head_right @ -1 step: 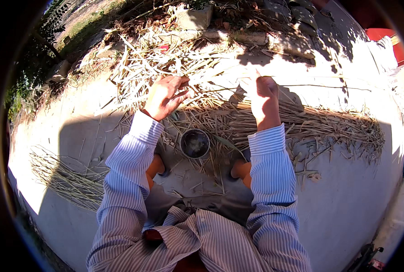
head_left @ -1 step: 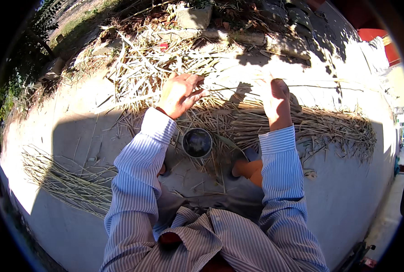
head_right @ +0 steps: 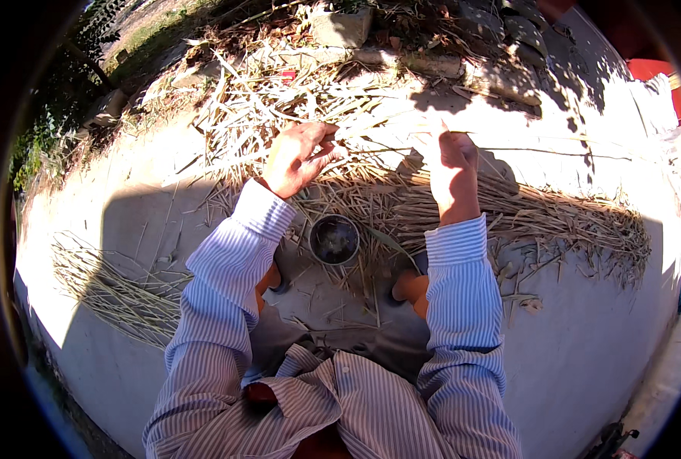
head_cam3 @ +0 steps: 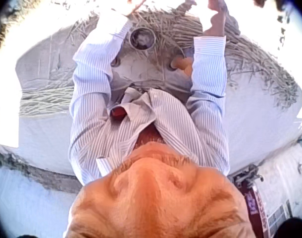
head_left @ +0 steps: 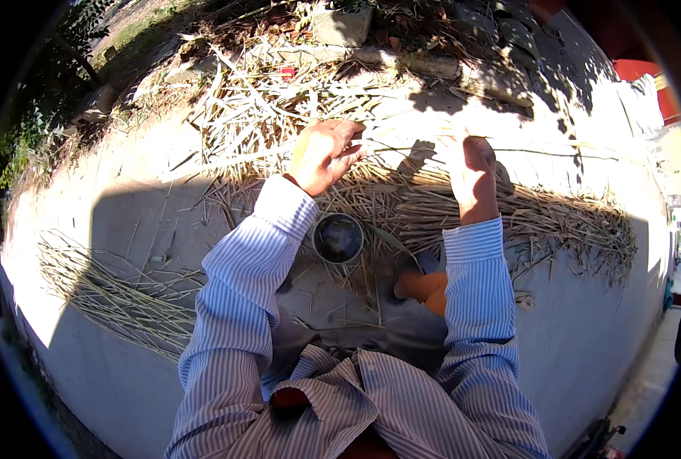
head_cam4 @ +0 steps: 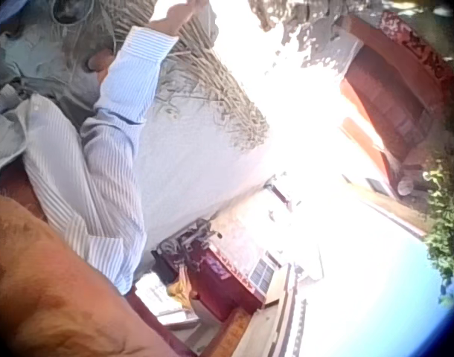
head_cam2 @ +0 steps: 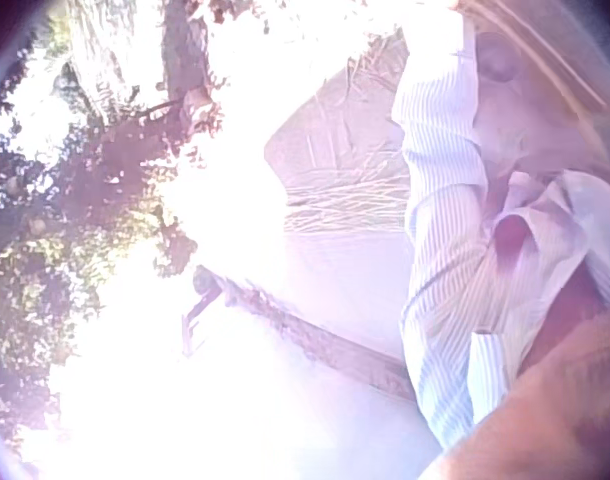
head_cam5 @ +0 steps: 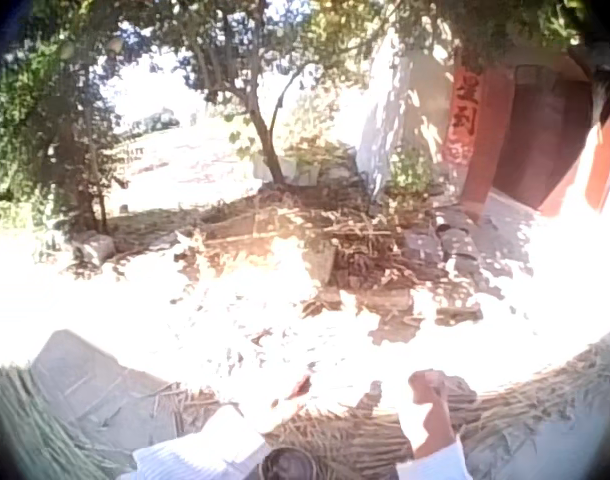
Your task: The person sits on the ground and repeatedly picks up long dried stalks, stripping off outer layers by hand. The separated pieces are dropped onto the ground, accumulating in a pile.
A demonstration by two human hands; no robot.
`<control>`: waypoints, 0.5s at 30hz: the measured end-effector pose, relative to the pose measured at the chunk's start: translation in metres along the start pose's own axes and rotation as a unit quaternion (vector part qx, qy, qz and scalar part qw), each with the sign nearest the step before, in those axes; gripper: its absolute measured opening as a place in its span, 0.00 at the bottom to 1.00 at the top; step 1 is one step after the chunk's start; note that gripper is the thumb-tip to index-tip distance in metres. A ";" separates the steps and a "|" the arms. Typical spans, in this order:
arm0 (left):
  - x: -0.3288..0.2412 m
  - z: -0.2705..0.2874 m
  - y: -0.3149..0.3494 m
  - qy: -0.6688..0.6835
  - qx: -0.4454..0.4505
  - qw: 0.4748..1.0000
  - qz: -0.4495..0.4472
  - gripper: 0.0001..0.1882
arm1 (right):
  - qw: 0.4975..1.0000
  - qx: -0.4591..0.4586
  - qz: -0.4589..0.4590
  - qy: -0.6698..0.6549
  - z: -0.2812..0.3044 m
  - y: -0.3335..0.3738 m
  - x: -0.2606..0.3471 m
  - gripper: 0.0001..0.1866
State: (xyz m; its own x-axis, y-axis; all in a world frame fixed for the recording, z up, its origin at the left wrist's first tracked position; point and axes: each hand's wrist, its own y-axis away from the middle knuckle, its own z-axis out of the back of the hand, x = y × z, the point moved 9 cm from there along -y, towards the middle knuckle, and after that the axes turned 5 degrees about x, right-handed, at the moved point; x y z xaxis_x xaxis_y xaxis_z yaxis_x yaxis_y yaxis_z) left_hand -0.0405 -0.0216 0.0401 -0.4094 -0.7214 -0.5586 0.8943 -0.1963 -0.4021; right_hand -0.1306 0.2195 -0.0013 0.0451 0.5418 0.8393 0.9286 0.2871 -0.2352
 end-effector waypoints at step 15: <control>0.110 0.084 0.043 -0.102 -0.053 0.981 0.159 0.25 | 0.983 -0.160 -0.023 0.082 0.035 0.006 0.030 0.12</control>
State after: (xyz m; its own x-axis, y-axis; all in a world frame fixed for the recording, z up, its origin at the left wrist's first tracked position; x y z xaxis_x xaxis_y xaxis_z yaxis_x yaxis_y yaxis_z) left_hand -0.0318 -0.1651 0.0228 -0.0586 -0.8554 -0.5146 0.9429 0.1219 -0.3100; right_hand -0.1366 0.2651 0.0051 0.0352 0.3925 0.9191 0.9982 0.0306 -0.0513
